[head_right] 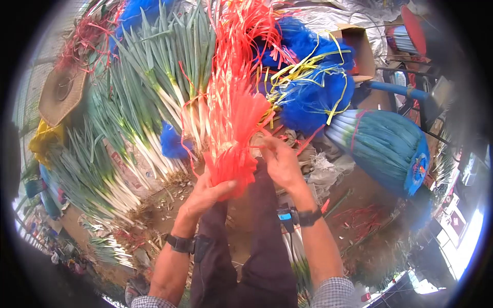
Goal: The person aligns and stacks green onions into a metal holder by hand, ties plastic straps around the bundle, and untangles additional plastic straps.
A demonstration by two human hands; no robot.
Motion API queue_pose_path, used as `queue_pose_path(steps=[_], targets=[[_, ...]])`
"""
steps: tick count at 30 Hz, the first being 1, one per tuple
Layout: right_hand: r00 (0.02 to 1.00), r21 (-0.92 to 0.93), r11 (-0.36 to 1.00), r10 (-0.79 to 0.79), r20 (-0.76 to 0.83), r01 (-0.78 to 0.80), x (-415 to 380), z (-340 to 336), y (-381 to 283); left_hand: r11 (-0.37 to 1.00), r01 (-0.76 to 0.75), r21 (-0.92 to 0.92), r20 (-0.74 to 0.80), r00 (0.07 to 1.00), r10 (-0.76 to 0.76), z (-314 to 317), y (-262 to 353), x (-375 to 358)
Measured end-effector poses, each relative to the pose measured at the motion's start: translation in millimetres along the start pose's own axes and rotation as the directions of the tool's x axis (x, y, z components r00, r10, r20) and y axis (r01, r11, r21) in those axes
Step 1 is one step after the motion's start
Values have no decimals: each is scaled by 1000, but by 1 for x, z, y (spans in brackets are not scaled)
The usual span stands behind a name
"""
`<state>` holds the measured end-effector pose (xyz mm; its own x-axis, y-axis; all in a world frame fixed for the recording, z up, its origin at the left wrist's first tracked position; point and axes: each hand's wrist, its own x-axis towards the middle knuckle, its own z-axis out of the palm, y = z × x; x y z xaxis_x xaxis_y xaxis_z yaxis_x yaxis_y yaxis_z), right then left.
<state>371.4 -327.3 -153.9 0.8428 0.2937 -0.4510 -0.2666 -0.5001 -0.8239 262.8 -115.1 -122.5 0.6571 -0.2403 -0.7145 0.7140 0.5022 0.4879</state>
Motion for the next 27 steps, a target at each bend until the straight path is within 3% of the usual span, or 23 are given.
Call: queue_pose_path(steps=[1,2,3,4,6,8,10,12,13,15,16,18,19,22,24,27], targets=[[965,-331,926,-234,-116,184,-2,-8,-14,998,-36,53,-32,999,37,-1,-3,3],[868,-633,718,-475,-143,289,-6,-13,-27,992,-66,106,-66,995,73,0,-8,4],[902,-421,882,-343,-261,214,-17,-16,-35,984,-86,159,-97,990,102,0,-14,4],[957,-228,966,-173,-234,119,-31,-16,-50,980,-68,187,-111,990,90,0,-18,5],[988,149,982,127,-88,-113,-51,-1,-80,968,-54,246,-130,988,88,0,-24,15],[992,34,992,117,50,-119,-52,23,-90,922,-94,375,-196,964,178,3,-42,20],[989,-109,987,125,81,-115,-47,49,-71,886,-119,447,-230,942,243,6,-60,21],[974,-197,955,-226,-11,219,-46,64,-38,826,-244,507,-162,915,370,0,-78,27],[965,-171,951,-262,-2,258,-50,62,-44,828,-209,521,-174,923,343,1,-63,23],[995,-20,997,-76,-57,75,-61,59,-55,833,-129,538,-202,940,275,15,-29,6],[997,56,998,25,-70,-21,-64,53,-63,826,-170,538,-158,942,297,17,-32,10],[985,-133,986,76,-156,-97,-60,25,-103,799,-212,563,-126,933,336,11,-39,11],[952,97,972,230,-202,-214,-60,21,-85,784,-170,597,-156,934,321,11,-35,5],[937,317,942,209,-281,-115,-39,11,-81,819,-145,555,-175,942,285,13,-25,-1],[941,232,972,41,-337,40,-35,9,-68,838,-176,517,-166,939,300,6,-20,-3],[968,292,956,100,-230,-29,-42,14,-72,825,-231,515,-121,934,338,5,-11,-8]])
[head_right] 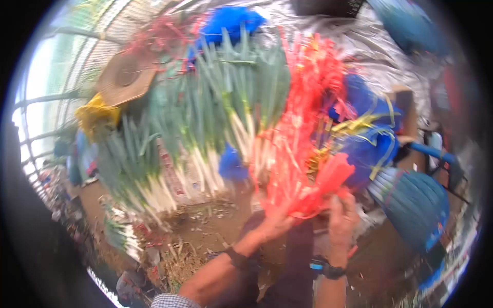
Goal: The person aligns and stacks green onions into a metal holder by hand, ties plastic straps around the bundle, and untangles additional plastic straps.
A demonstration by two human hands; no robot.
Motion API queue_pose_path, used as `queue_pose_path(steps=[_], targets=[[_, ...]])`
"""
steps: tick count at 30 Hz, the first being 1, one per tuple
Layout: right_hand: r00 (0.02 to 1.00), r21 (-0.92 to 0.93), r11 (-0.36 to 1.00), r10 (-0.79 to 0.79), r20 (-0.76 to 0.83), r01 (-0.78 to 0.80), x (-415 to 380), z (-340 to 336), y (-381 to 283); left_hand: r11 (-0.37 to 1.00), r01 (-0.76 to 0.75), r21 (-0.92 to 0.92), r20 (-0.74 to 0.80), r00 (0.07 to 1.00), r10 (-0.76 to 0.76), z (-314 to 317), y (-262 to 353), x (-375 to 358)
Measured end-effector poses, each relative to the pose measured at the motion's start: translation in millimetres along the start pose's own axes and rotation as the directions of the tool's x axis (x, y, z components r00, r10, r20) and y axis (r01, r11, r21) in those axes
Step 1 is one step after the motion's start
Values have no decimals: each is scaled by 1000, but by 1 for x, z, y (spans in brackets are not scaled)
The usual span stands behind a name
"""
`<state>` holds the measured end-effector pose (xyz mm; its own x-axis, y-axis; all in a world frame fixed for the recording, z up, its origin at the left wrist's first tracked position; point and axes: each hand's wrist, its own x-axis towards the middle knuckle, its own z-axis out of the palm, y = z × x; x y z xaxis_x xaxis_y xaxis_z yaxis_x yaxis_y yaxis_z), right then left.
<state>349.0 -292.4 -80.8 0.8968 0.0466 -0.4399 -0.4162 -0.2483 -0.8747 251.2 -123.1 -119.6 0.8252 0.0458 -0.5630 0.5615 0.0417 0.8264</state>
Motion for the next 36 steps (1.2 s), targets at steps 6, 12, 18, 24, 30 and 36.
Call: queue_pose_path(steps=[6,12,18,24,30,36], targets=[[995,40,999,-17,-102,21,-14,35,-8,976,148,-158,124,984,-129,-19,11,-10],[876,290,900,171,452,-326,-41,73,38,997,3,71,162,987,-15,-37,-10,-45],[929,179,949,195,316,-260,-41,54,51,995,-2,98,-82,997,10,-48,-10,-49],[975,-532,817,-172,144,223,-15,-12,74,993,89,-78,-296,949,-109,-101,2,-85],[993,713,701,72,-91,15,100,-102,-54,813,547,201,-391,805,-446,-191,-133,-211],[882,751,605,-467,67,263,52,-168,-160,509,311,802,-255,950,-179,-197,-249,-443]])
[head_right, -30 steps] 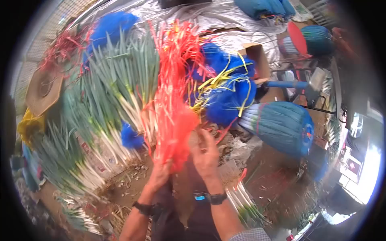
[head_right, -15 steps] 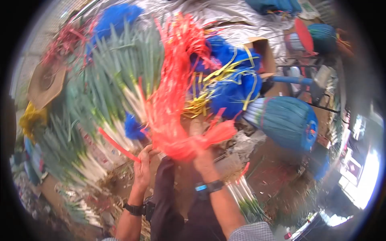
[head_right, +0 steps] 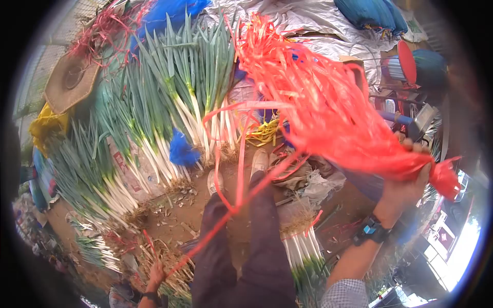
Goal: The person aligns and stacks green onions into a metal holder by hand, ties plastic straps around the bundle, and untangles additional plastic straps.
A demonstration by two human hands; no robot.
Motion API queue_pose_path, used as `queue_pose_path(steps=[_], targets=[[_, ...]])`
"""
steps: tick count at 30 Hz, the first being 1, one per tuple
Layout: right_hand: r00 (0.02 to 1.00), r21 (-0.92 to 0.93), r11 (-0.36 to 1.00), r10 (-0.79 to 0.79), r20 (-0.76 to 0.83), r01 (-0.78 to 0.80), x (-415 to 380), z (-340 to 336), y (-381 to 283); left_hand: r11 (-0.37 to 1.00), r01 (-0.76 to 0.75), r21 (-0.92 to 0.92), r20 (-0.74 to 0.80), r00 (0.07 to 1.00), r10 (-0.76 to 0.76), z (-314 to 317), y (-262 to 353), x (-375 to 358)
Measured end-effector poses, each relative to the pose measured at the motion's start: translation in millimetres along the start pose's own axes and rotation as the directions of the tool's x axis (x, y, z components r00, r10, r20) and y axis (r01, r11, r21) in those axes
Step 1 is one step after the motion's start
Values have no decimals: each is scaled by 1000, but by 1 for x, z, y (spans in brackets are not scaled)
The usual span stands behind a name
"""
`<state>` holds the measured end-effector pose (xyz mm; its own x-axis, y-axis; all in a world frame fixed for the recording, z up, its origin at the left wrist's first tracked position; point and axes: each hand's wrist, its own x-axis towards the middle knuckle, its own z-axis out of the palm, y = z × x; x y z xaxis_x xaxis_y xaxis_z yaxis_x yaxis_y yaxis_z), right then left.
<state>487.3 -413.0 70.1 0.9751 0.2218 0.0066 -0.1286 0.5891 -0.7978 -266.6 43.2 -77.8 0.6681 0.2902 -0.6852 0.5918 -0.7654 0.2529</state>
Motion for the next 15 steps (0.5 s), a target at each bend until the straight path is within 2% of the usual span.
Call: queue_pose_path(steps=[1,2,4,5,7,9,10,11,12,13,15], targets=[[999,-132,991,-22,40,27,-5,-3,6,948,292,-130,205,943,-262,0,-5,-33],[997,-113,993,17,-82,-27,-9,-26,14,875,459,-152,313,862,-398,-6,-6,-63],[939,-60,991,94,-331,-121,-23,-91,27,718,675,-172,367,720,-589,-19,-7,-121],[808,-237,955,4,-589,-177,-15,-99,41,640,749,-171,370,651,-663,-29,-8,-148],[875,-223,941,126,-467,-255,-2,-162,49,493,850,-186,338,527,-780,-53,-12,-188],[826,-342,866,130,-549,-364,14,-139,58,352,905,-239,280,412,-867,-76,-20,-217],[830,-343,880,95,-549,-328,19,-118,69,301,906,-298,235,375,-897,-88,-25,-224],[973,-793,584,-24,-230,-173,14,-123,77,269,890,-368,197,357,-913,-98,-32,-226],[918,-457,842,105,-384,-287,28,-147,83,247,861,-445,164,349,-923,-105,-39,-224],[844,-36,945,272,-461,-324,43,-171,81,241,808,-537,139,367,-920,-109,-47,-217],[787,-29,953,232,-572,-302,43,-146,95,215,651,-728,117,426,-897,-107,-60,-188]])
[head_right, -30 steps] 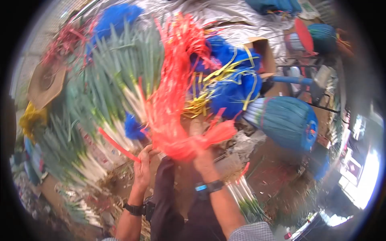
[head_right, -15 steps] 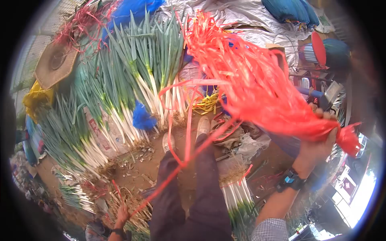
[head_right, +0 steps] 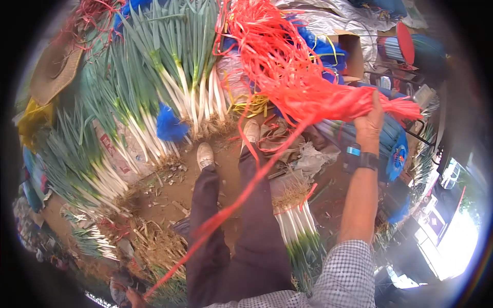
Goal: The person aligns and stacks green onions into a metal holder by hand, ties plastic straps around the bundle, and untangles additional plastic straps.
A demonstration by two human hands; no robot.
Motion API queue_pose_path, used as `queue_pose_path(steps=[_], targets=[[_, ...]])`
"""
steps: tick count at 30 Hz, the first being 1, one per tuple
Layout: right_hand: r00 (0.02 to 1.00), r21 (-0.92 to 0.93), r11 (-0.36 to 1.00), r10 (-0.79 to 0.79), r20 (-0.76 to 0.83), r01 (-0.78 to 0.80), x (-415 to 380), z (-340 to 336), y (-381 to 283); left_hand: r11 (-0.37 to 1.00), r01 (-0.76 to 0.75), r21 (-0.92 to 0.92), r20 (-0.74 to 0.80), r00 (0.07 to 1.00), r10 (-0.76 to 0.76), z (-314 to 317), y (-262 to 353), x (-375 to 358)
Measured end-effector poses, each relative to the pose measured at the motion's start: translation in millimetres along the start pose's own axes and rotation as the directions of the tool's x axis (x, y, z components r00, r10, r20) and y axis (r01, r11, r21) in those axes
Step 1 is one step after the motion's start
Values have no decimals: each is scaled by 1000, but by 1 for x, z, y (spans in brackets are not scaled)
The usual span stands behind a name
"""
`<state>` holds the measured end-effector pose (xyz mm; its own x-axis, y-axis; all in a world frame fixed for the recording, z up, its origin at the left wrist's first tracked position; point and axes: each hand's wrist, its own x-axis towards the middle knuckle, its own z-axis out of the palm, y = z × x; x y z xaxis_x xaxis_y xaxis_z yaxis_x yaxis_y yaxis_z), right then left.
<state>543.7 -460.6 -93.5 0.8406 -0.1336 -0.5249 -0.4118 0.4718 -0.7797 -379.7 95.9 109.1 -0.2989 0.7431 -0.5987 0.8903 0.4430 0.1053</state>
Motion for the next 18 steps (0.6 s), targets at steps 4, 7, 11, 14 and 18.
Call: queue_pose_path(steps=[4,7,11,14,18], targets=[[997,-69,996,-63,-52,60,-10,3,6,988,-149,37,86,986,146,69,59,18],[983,-307,934,-184,28,184,-7,-9,-21,842,-506,185,91,862,498,63,15,76],[968,-491,835,-230,101,249,9,-16,-69,676,0,737,-246,931,269,-43,26,81],[955,-837,509,-290,56,204,36,-30,-98,742,97,664,-355,913,199,-84,55,74],[996,-211,974,-83,22,85,34,9,-80,814,16,581,-342,912,225,-113,92,79]])
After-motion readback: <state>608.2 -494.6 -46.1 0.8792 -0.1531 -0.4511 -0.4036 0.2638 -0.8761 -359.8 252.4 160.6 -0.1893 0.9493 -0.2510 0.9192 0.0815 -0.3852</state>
